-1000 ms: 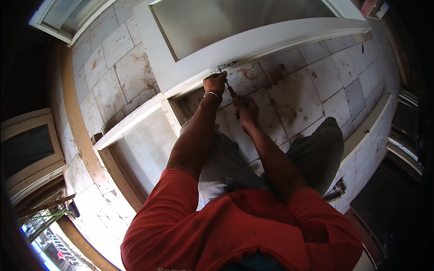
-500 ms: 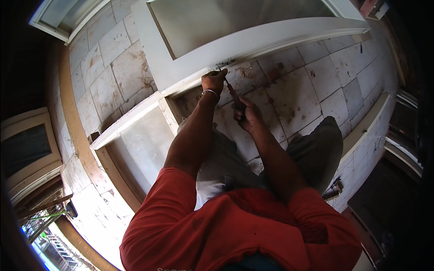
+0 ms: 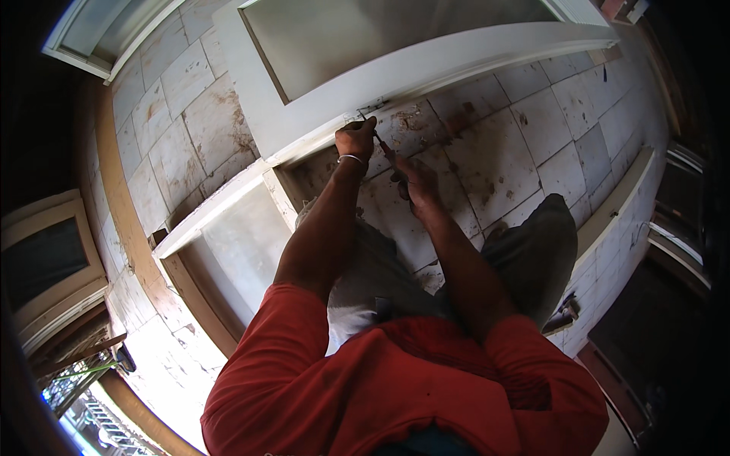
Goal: The person repairs a door laid on the floor by using a screwdriver to tighten screws on a hinge and handling the door frame.
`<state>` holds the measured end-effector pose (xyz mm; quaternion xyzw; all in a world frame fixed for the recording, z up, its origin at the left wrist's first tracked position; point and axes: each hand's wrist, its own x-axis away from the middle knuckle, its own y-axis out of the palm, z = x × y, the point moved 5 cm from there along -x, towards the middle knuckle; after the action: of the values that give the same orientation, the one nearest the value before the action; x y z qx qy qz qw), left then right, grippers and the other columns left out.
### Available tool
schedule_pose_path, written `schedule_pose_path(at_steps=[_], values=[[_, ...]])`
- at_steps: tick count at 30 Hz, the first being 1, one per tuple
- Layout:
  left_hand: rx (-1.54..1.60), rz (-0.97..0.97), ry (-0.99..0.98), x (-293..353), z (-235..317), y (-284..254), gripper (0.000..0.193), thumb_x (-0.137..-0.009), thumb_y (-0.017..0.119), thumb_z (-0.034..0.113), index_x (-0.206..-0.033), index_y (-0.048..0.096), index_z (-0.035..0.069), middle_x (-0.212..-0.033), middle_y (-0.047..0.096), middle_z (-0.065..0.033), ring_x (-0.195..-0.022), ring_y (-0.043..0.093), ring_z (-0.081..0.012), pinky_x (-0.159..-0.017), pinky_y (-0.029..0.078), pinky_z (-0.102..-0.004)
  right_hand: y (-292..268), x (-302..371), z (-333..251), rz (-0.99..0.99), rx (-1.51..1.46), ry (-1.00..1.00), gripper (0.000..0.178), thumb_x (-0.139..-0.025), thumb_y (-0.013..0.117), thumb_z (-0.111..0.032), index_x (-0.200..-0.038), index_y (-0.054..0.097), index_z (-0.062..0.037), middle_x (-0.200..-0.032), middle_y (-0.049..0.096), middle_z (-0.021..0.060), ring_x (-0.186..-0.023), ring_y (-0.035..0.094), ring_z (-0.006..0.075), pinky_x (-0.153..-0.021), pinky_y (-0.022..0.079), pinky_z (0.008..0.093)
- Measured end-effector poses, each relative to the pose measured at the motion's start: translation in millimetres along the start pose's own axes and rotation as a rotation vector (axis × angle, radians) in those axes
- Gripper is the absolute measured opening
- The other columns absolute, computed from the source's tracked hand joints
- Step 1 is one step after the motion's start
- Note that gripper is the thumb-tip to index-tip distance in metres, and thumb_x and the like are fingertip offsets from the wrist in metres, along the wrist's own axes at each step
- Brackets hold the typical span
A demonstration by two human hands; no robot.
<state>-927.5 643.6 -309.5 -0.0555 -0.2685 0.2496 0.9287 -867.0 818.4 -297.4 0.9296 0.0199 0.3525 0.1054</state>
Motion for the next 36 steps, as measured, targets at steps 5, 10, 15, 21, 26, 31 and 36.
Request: schedule_pose_path(at_steps=[5, 10, 15, 21, 26, 31, 36], values=[[0.03, 0.022, 0.051, -1.1, 0.6, 0.1, 0.037, -0.079, 0.072, 0.029, -0.092, 0.071, -0.005, -0.085, 0.072, -0.0118, -0.077, 0.064, -0.0186, -0.075, 0.049, -0.0322, 6.0, 4.3, -1.2, 0.024, 0.007, -0.093, 0.033, -0.086, 0.068, -0.033, -0.097, 0.065, -0.0026, -0.07, 0.06, 0.0043, -0.044, 0.043, 0.0079, -0.04, 0.029, 0.0242], [0.002, -0.059, 0.014, -17.2, -16.5, -4.1, 0.035, -0.08, 0.072, 0.03, -0.092, 0.072, -0.003, -0.085, 0.072, -0.0101, -0.078, 0.065, -0.018, -0.076, 0.049, -0.0318, 13.2, 5.4, -3.0, 0.006, 0.06, -0.056, 0.034, -0.083, 0.07, -0.035, -0.093, 0.062, -0.0026, -0.07, 0.058, 0.0049, -0.044, 0.045, 0.0093, -0.041, 0.033, 0.026], [-0.164, -0.109, -0.017, -19.3, -32.9, 7.8, 0.036, -0.076, 0.073, 0.037, -0.09, 0.075, 0.003, -0.085, 0.072, -0.011, -0.084, 0.068, -0.0233, -0.079, 0.051, -0.0356, 6.1, 7.6, 10.5, 0.096, 0.089, -0.02, 0.035, -0.083, 0.068, -0.033, -0.094, 0.061, -0.0013, -0.07, 0.058, 0.0066, -0.044, 0.045, 0.0108, -0.041, 0.034, 0.027], [0.029, -0.101, 0.003, -1.1, -7.8, 4.6, 0.036, -0.078, 0.073, 0.031, -0.09, 0.072, -0.003, -0.084, 0.071, -0.0092, -0.077, 0.061, -0.0172, -0.076, 0.048, -0.0328, -1.1, 0.7, 9.4, 0.019, -0.039, 0.04, 0.031, -0.086, 0.063, -0.034, -0.094, 0.059, -0.0049, -0.07, 0.059, 0.007, -0.046, 0.046, 0.0122, -0.042, 0.035, 0.028], [0.023, -0.049, -0.01, -0.6, -3.5, -4.5, 0.037, -0.077, 0.076, 0.031, -0.09, 0.072, -0.004, -0.084, 0.07, -0.0093, -0.076, 0.061, -0.0178, -0.076, 0.048, -0.0334, 13.8, 9.3, 9.5, -0.127, -0.298, 0.271, 0.026, -0.088, 0.062, -0.035, -0.092, 0.058, -0.0092, -0.071, 0.057, 0.0046, -0.051, 0.048, 0.0122, -0.044, 0.034, 0.0261], [0.011, -0.035, -0.001, 0.4, -1.6, -1.7, 0.038, -0.076, 0.078, 0.03, -0.09, 0.072, -0.004, -0.083, 0.07, -0.0096, -0.076, 0.062, -0.0181, -0.075, 0.048, -0.0337, 8.5, 5.8, 14.4, -0.098, -0.259, 0.251, 0.025, -0.088, 0.064, -0.035, -0.094, 0.058, -0.0112, -0.07, 0.053, 0.0006, -0.052, 0.045, 0.0105, -0.044, 0.033, 0.0247], [0.001, 0.011, 0.02, -5.0, -5.6, -5.8, 0.038, -0.073, 0.079, 0.032, -0.088, 0.074, -0.002, -0.081, 0.072, -0.0124, -0.074, 0.066, -0.02, -0.074, 0.05, -0.0339, 11.2, 4.4, 14.7, -0.118, -0.273, 0.234, 0.027, -0.086, 0.066, -0.036, -0.094, 0.06, -0.0109, -0.07, 0.052, -0.0003, -0.053, 0.044, 0.0097, -0.046, 0.032, 0.0243]])
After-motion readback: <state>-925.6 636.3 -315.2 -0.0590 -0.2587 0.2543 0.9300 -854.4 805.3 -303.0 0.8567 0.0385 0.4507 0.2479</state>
